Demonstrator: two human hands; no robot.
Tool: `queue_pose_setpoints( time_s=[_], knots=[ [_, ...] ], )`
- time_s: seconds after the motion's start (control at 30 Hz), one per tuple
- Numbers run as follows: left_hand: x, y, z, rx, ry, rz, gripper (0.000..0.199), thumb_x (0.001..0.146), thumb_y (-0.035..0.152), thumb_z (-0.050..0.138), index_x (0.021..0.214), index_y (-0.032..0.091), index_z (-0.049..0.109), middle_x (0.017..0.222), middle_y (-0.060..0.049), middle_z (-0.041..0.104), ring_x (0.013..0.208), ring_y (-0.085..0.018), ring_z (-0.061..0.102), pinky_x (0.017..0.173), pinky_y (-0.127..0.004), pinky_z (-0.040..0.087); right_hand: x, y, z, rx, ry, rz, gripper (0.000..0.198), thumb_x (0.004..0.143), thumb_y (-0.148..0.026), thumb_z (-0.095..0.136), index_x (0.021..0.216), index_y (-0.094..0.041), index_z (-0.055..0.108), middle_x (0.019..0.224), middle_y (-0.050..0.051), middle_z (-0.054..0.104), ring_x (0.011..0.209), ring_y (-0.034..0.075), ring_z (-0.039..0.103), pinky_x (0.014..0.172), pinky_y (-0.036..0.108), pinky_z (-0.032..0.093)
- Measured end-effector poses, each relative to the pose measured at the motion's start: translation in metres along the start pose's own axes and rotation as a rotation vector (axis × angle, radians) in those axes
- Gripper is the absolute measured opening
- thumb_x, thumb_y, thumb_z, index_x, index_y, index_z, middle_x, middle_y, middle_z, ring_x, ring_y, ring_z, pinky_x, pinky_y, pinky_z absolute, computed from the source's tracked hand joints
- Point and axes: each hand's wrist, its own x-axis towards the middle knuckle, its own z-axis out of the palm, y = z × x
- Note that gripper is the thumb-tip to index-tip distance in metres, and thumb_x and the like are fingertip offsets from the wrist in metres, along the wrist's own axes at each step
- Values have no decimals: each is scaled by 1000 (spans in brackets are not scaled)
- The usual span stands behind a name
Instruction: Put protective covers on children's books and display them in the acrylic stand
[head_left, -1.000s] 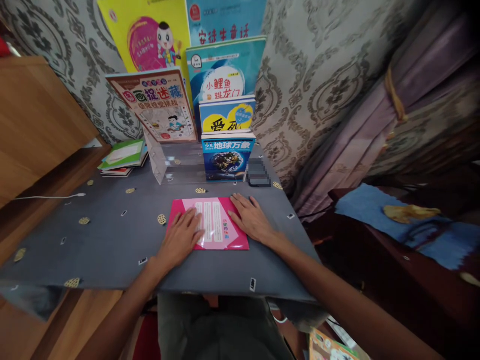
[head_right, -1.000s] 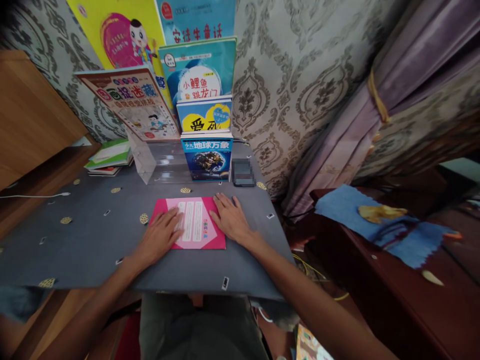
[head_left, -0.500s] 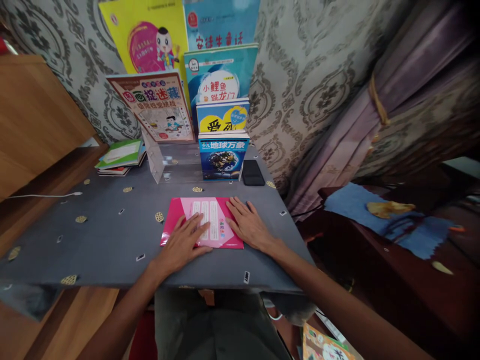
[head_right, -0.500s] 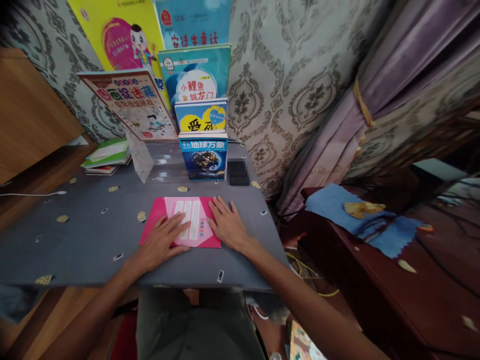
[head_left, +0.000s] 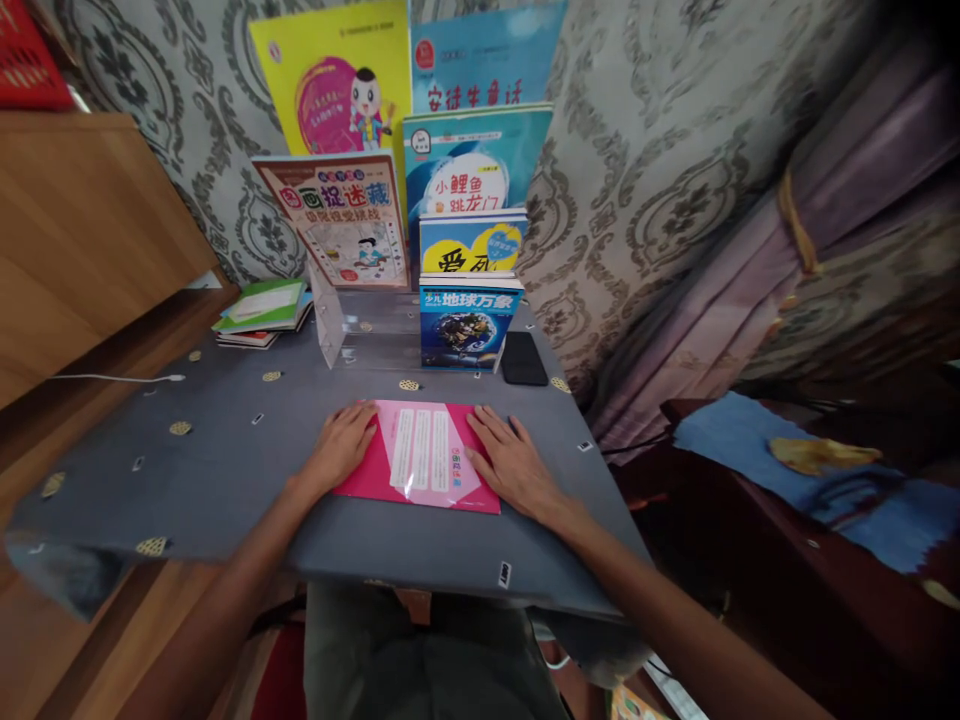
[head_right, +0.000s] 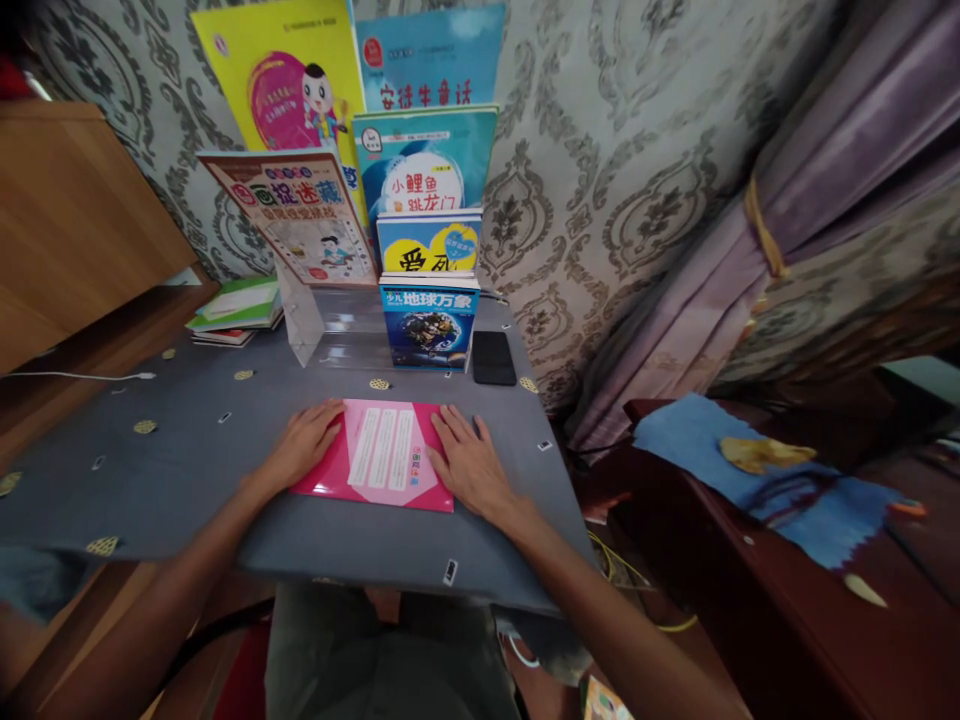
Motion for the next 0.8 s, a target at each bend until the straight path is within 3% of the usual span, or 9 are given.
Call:
queue_pose_setpoints(
  time_s=[0.1, 0.2, 0.33, 0.43, 0.63, 0.8],
  knots=[
    [4, -9, -4, -14, -36, -11, 43, 102, 25, 33, 139, 16, 54, 148, -12, 56, 138, -24, 50, 114, -48, 40, 2, 2, 0, 3, -12, -3, 56, 102, -38, 35, 151, -11, 44, 160, 18, 38, 149, 29, 34, 119, 55, 29],
    [-3, -1, -7, 24, -53, -26, 44, 102, 26, 34, 140, 16, 53, 151, -14, 53, 140, -26, 48, 114, -51, 38, 6, 6, -1, 15, -16, -20, 56, 102, -39, 35, 150, -12, 45, 159, 18, 39, 148, 29, 36, 119, 55, 30],
    [-36, 19, -11, 60, -111, 33, 47, 101, 44, 45, 142, 22, 53, 154, -14, 49, 142, -29, 46, 117, -58, 31, 13, 11, 1, 25, -7, -26, 58, 102, -42, 37, 150, -12, 45, 158, 18, 41, 148, 29, 37, 119, 53, 31],
    [-64, 29, -14, 40, -153, 114, 53, 101, 52, 45, 147, 27, 47, 157, -10, 45, 145, -27, 42, 120, -56, 27, 16, 13, 4, 28, 25, -40, 57, 101, -42, 38, 148, -11, 48, 156, 19, 45, 144, 30, 42, 118, 53, 33],
    [-72, 23, -20, 50, -153, 136, 43, 105, 40, 40, 146, 30, 49, 153, -7, 51, 143, -24, 43, 118, -54, 30, 7, 13, 0, 15, 154, -95, 52, 98, -45, 46, 137, -13, 59, 135, 18, 61, 121, 33, 56, 104, 49, 45],
    [-64, 21, -20, 106, -48, 35, 42, 102, 19, 39, 139, 25, 58, 140, -12, 59, 129, -29, 53, 105, -51, 47, -24, -2, -9, 9, 219, -93, 39, 99, -38, 49, 127, -15, 65, 115, 15, 66, 102, 30, 57, 91, 46, 49]
  ],
)
